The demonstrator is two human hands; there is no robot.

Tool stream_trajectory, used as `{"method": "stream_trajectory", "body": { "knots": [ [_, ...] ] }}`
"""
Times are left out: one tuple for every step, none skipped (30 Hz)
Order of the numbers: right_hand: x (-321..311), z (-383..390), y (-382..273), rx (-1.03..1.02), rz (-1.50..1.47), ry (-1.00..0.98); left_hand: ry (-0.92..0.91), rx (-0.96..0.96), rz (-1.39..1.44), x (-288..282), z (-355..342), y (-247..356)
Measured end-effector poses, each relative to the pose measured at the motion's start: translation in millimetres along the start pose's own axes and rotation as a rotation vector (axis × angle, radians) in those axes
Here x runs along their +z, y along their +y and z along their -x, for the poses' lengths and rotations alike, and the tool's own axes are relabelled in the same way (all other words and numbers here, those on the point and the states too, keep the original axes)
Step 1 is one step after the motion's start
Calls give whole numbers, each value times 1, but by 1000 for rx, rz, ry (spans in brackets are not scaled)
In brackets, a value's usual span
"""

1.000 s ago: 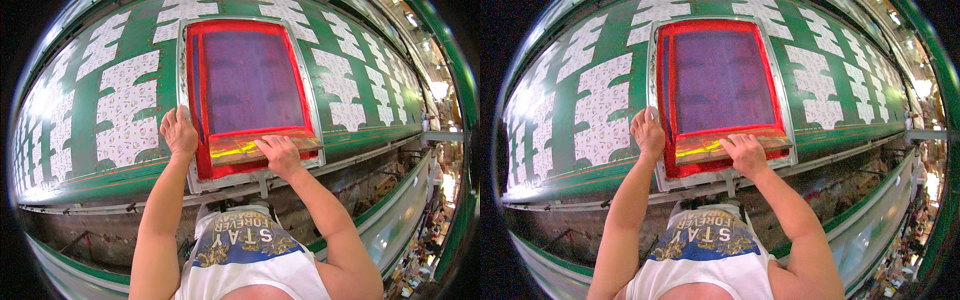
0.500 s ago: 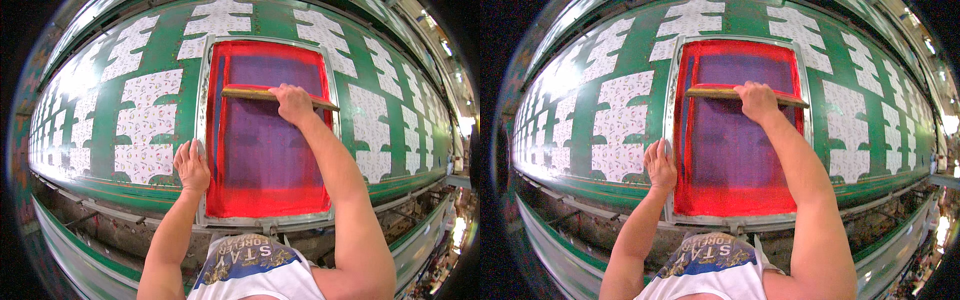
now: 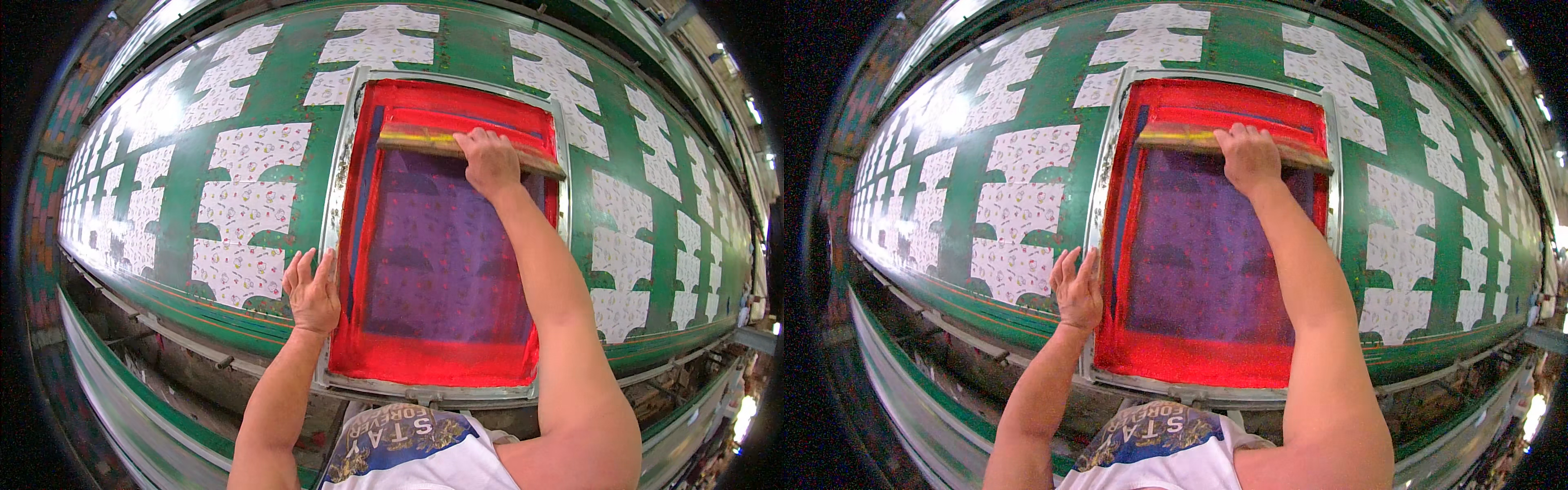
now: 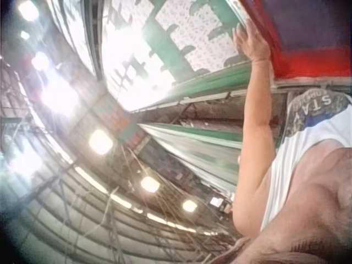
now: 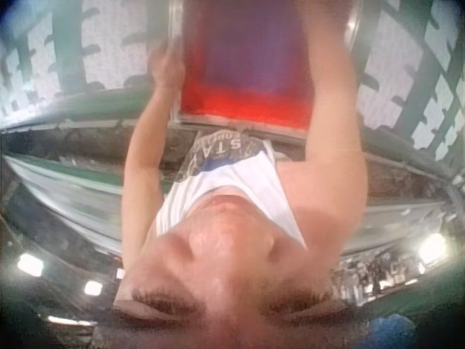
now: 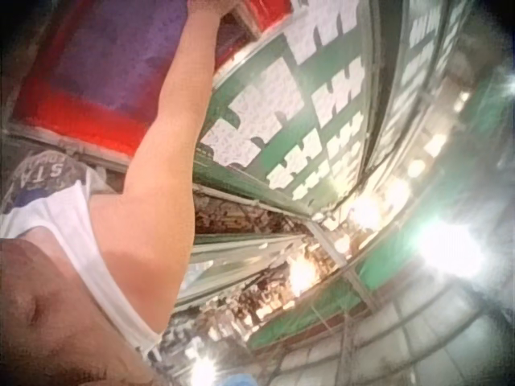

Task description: The person uses a red-framed screen and a squeegee to apply purple ink onto a green conveyor belt carrying white patterned items. The person repeatedly positions the screen, pulls the squeegee across the mesh, and lifts the screen to continue the process along the belt.

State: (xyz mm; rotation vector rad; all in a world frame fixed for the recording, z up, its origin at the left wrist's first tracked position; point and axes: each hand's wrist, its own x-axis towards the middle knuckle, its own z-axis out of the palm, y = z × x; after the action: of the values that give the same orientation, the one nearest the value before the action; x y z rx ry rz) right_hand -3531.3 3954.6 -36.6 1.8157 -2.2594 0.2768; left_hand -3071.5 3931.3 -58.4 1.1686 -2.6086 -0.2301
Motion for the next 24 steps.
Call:
{"method": "stream_trajectory", "body": {
  "knots": [
    [-3, 10, -3, -10, -14, -5, 0, 2, 4, 0, 0, -1],
    [-7, 16, -6, -18, -28, -9, 8, 9, 0, -1, 0, -1],
    [-12, 18, -6, -10, -36, -47, -7, 5, 6, -1, 0, -1],
    [-18, 14, -2, 7, -68, -82, -11, 4, 6, -1, -1, -1],
    [-24, 5, 5, 22, -102, -118, -13, 4, 0, -1, -1, -1],
    [-29, -4, 11, 25, -139, -138, -17, 5, 0, -1, -2, -1],
    [-33, -15, 15, 44, -137, -133, -21, 7, -5, -2, -2, -1],
    [-35, -25, 19, 66, -113, -137, -17, 15, -17, -3, -1, 0],
    [-35, -36, 22, 77, -89, -124, -22, 9, -8, -3, -2, 0],
    [-34, -47, 25, 90, -67, -113, -17, 9, -7, -3, -2, 1],
    [-33, -57, 29, 97, -51, -122, -18, 10, -5, -3, -2, 1],
    [-31, -65, 32, 105, -37, -133, -16, 10, -3, -3, -1, 1],
    [-29, -74, 35, 111, -44, -176, -15, 12, 2, -3, -1, 1],
    [-26, -75, 37, 94, -76, -193, -12, 14, 8, -2, -2, 1],
    [-25, -79, 41, 103, -96, -244, -14, 11, 3, -2, -2, 1],
    [-24, -81, 44, 104, -120, -283, -15, 8, -1, -2, -2, 0],
    [-23, -82, 47, 72, -124, -282, -17, 6, -3, -1, -2, 0],
    [-24, -83, 49, 52, -115, -303, -21, 6, 0, -1, -2, 0],
    [-25, -85, 53, 25, -113, -312, -24, 8, 2, -1, -3, 0],
    [-27, -88, 56, -1, -111, -320, -26, 13, 4, -2, -3, 0],
    [-30, -92, 58, -5, -132, -371, -28, 11, 4, -3, -3, 0],
    [-33, -97, 60, -8, -152, -423, -29, 11, 5, -3, -3, 0],
    [-36, -98, 60, -5, -166, -476, -23, 16, 0, -4, -2, 1],
    [-39, -96, 58, -2, -179, -507, -29, 11, 7, -4, -2, 1]
  ]
}}
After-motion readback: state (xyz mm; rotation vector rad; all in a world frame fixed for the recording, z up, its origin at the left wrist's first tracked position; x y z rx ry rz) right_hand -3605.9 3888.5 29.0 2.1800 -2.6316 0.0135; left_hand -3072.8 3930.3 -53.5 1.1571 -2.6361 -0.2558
